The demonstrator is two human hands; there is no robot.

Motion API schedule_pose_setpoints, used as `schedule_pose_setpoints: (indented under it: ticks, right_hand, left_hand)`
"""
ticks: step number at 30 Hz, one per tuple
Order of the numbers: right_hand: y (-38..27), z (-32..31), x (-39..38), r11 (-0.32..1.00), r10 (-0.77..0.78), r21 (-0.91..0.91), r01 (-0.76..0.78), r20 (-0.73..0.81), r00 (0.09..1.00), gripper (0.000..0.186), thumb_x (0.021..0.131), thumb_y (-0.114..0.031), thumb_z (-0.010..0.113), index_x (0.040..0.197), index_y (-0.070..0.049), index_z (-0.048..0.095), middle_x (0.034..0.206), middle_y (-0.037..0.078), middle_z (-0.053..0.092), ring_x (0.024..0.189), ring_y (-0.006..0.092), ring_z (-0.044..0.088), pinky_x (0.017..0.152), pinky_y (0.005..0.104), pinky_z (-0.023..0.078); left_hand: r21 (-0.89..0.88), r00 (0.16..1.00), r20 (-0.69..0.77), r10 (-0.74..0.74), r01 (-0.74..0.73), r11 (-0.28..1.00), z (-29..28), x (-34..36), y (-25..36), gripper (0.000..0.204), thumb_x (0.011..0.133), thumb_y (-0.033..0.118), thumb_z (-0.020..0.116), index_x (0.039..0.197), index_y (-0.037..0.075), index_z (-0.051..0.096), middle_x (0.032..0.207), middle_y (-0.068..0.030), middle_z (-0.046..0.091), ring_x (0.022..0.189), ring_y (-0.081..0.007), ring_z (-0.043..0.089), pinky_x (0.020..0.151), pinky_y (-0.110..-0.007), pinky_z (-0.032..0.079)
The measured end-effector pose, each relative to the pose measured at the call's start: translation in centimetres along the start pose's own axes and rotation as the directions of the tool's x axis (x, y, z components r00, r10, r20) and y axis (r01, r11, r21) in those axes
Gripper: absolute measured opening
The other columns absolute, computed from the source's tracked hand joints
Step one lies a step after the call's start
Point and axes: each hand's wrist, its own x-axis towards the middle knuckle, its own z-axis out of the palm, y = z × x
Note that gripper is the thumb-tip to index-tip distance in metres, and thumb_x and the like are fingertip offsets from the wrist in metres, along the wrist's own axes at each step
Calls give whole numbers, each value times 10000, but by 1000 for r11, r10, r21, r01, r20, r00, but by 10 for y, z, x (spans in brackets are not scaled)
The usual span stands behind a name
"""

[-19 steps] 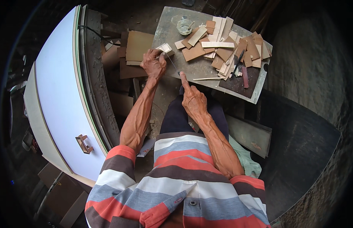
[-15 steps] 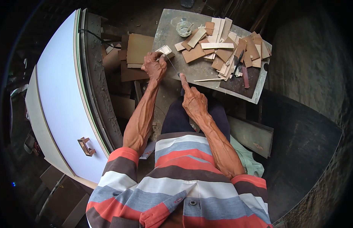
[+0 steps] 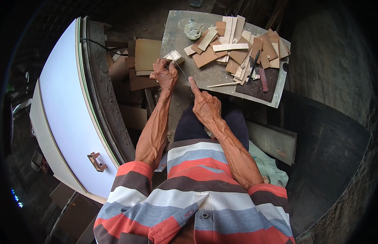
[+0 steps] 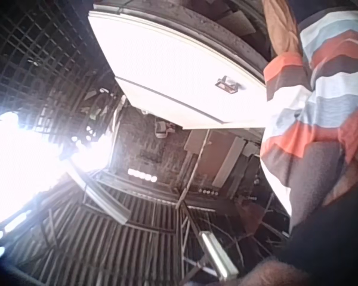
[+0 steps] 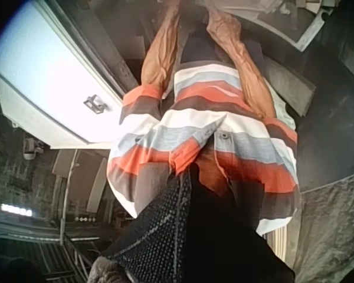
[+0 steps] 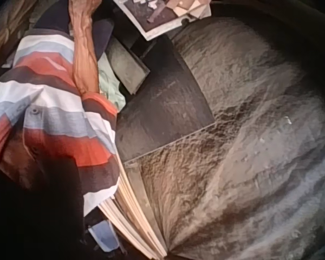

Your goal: The person uses a blue utility knife to carve and shape a small rectangular block of light-colored wood. They hold the wood in their left hand and carefully shave off thin layers from the edges and corners with the knife in their right hand. The person frequently rotates the block to work on different sides, refining its shape over the course of the video.

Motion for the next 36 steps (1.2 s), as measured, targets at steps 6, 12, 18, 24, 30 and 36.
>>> schedule_pose_setpoints:
  ticks: [6, 12, 18, 24, 30, 36]
  right_hand:
    - [1, -1, 3, 999, 46, 26, -48, 76, 996, 610, 873, -86, 539, 1450, -183, 366, 669, 171, 607, 587, 343, 623, 555, 447, 498]
    - [-2, 11, 35, 1000, 5, -5, -5, 16, 1000, 649, 860, -40, 538, 1462, -177, 338, 649, 155, 611, 590, 321, 630, 564, 433, 488]
    - [1, 14, 36, 1000, 6, -10, -5, 39, 999, 657, 854, -62, 523, 1472, -163, 325, 678, 186, 622, 612, 354, 634, 590, 455, 504]
    - [-7, -4, 10, 999, 23, -24, -21, 63, 998, 658, 842, -42, 524, 1466, -144, 339, 677, 190, 624, 603, 350, 634, 577, 450, 501]
    - [-4, 16, 29, 999, 18, -42, -16, 50, 999, 607, 887, -39, 528, 1458, -152, 355, 653, 161, 596, 593, 310, 623, 605, 414, 478]
    - [-8, 3, 32, 999, 21, -31, -20, 59, 998, 618, 894, -28, 507, 1467, -185, 335, 684, 204, 615, 605, 363, 624, 586, 441, 476]
  left_hand:
    - [23, 1000, 4, -8, 7, 1000, -3, 1, 5, 92, 688, 80, 644, 760, 113, 597, 853, -17, 583, 896, -261, 533, 777, -436, 275]
    - [-18, 1000, 13, 24, -23, 1000, -6, 3, 5, 93, 690, 73, 642, 760, 121, 605, 847, -17, 582, 900, -257, 536, 783, -424, 281]
    - [-12, 999, -3, 39, -39, 999, -10, -2, 12, 101, 716, 53, 644, 783, 121, 610, 869, -37, 603, 905, -267, 550, 808, -414, 285]
    - [-37, 997, -50, 57, -58, 998, -8, -3, 8, 126, 692, 29, 629, 785, 111, 608, 849, -43, 593, 890, -274, 544, 806, -420, 287]
    - [-49, 997, -53, 53, -56, 997, -5, -1, 6, 117, 687, 28, 627, 773, 105, 610, 841, -43, 588, 890, -269, 543, 800, -417, 289]
    - [-49, 997, -63, 36, -40, 998, -3, -1, 8, 110, 685, 28, 631, 765, 101, 614, 841, -44, 581, 893, -265, 541, 803, -412, 291]
